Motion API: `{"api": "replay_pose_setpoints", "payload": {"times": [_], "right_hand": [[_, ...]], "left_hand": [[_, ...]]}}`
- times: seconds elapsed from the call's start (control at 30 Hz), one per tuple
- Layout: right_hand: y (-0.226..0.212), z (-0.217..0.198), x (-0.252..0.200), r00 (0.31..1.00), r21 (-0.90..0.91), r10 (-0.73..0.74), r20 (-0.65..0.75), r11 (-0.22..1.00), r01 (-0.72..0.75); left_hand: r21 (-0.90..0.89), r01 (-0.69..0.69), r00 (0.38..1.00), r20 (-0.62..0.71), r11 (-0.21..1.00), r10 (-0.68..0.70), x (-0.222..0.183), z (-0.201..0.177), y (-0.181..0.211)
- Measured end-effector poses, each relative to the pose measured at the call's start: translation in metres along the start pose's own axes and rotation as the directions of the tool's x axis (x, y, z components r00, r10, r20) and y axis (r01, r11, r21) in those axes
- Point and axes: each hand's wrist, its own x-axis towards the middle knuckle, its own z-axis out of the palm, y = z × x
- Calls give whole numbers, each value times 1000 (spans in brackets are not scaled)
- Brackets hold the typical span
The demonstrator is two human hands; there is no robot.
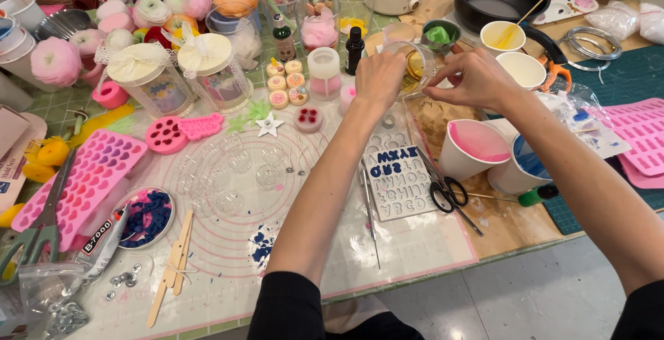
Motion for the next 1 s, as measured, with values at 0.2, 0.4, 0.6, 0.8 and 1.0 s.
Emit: {"api": "replay_pose_setpoints", "payload": {"times": [0.2, 0.4, 0.6, 0.8, 1.0], "right_hand": [[3, 1, -2, 993, 182, 120, -10, 976, -116], [18, 5, 3, 924, 595, 383, -1, 742, -308], [38, 10, 3, 851, 764, 522, 57, 526, -374], [34, 9, 10, 809, 697, 557, 188, 504, -510], [18, -7, 12, 786, 552, 602, 144, 610, -568]], "left_hand": [[-258, 144, 986, -47, 955, -161, 2, -38, -4], [-749, 299, 920, 63, 591, -387, 7, -42, -30], [-943, 315, 900, 261, 108, -349, -26, -33, -58], [-892, 440, 828, 449, -107, -335, -75, -67, -82], [-886, 440, 846, 355, 146, -397, -114, -102, -106]]}}
